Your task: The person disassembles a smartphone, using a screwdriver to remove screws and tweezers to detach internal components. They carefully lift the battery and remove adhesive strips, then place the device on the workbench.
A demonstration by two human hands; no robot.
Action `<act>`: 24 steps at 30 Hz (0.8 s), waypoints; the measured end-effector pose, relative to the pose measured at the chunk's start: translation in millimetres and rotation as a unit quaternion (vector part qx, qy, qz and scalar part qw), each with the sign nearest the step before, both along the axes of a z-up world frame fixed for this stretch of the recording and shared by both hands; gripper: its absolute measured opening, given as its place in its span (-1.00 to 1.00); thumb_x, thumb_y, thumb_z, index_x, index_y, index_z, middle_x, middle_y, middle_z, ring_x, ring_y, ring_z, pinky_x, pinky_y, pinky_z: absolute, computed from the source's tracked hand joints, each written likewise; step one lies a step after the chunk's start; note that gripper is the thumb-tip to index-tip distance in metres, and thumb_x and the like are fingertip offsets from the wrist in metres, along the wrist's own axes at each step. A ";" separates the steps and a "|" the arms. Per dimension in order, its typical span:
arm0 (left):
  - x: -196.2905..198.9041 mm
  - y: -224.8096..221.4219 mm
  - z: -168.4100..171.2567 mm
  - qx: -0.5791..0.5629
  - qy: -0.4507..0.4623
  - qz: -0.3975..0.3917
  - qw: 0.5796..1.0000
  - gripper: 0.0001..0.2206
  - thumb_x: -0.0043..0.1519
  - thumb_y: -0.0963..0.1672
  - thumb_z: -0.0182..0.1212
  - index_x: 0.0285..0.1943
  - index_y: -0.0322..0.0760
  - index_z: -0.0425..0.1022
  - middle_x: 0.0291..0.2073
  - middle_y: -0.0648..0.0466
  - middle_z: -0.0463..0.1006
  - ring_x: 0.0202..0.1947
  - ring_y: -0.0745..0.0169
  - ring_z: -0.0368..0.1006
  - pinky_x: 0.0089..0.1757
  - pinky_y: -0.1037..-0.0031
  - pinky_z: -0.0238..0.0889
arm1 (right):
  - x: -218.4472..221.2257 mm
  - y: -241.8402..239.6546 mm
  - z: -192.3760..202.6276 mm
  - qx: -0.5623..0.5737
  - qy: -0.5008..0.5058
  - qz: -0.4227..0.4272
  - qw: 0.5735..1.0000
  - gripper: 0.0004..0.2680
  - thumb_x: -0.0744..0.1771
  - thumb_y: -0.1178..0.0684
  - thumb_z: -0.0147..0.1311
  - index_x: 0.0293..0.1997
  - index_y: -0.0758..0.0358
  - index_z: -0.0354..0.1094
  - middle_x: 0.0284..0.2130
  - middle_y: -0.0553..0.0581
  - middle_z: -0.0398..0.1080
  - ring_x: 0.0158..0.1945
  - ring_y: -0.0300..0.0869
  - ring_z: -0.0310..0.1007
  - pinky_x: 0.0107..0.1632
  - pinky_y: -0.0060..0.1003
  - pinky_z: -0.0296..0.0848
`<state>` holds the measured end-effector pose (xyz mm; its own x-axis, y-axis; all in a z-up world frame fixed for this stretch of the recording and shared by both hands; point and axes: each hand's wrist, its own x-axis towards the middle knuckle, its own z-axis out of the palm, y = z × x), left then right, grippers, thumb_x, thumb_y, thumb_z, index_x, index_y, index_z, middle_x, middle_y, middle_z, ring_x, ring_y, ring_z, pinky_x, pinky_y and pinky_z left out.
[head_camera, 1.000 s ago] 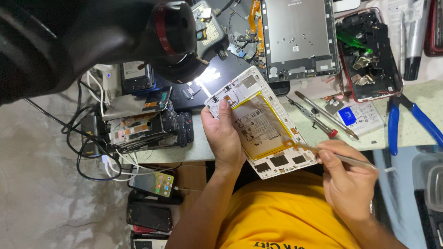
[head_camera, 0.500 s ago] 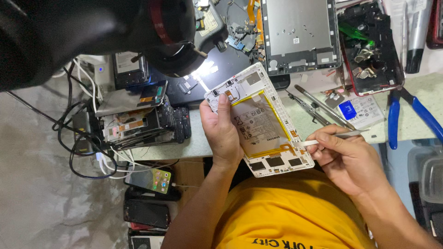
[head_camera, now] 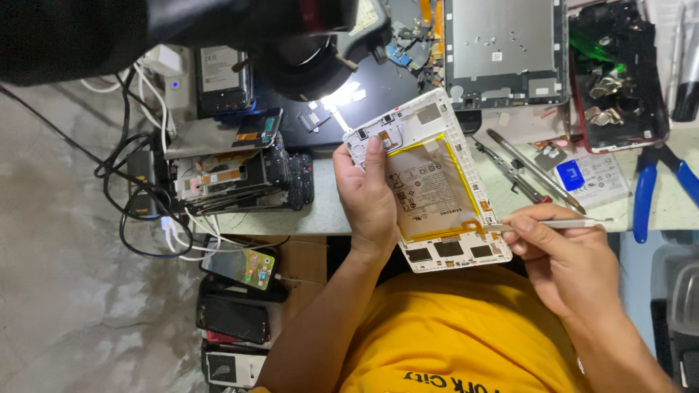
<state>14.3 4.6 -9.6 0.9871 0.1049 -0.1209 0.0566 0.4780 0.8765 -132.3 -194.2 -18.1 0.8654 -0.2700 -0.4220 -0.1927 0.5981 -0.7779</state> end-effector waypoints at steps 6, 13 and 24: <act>-1.8 0.4 -1.9 0.042 -0.030 -0.001 0.999 -0.76 0.46 -0.12 0.08 0.15 -0.43 0.26 -0.04 0.01 0.52 -0.04 0.40 0.40 0.04 0.53 0.31 | 1.7 2.2 14.1 -0.085 0.060 0.015 0.994 -0.93 0.37 0.23 0.12 -0.13 0.45 0.47 -0.36 0.18 0.49 -0.33 -0.21 0.47 -0.25 -0.39 0.45; -4.7 -0.1 5.7 0.029 -0.027 -0.017 0.999 -0.77 0.46 -0.13 0.07 0.15 -0.43 0.26 -0.06 0.00 0.51 -0.07 0.39 0.40 0.01 0.51 0.31 | -15.3 17.0 22.1 -0.195 -0.031 -0.009 0.980 -0.91 0.40 0.27 0.08 -0.07 0.53 0.45 -0.28 0.25 0.49 -0.27 -0.18 0.46 -0.15 -0.36 0.43; -14.5 4.4 28.8 -0.149 0.050 -0.041 0.987 -0.74 0.47 -0.10 -0.09 0.21 -0.37 0.30 0.05 0.00 0.52 0.07 0.22 0.43 0.14 0.34 0.24 | -32.4 8.3 62.7 -0.408 0.016 -0.008 0.913 -0.89 0.42 0.21 -0.06 -0.08 0.45 0.38 -0.07 0.23 0.47 -0.24 -0.28 0.39 -0.17 -0.44 0.38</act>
<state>-0.1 9.0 19.2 0.9725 -0.0300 -0.2307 0.1846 0.7034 0.6864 -164.7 -185.9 44.5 0.8493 -0.5184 -0.0992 -0.2192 -0.1754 -0.9598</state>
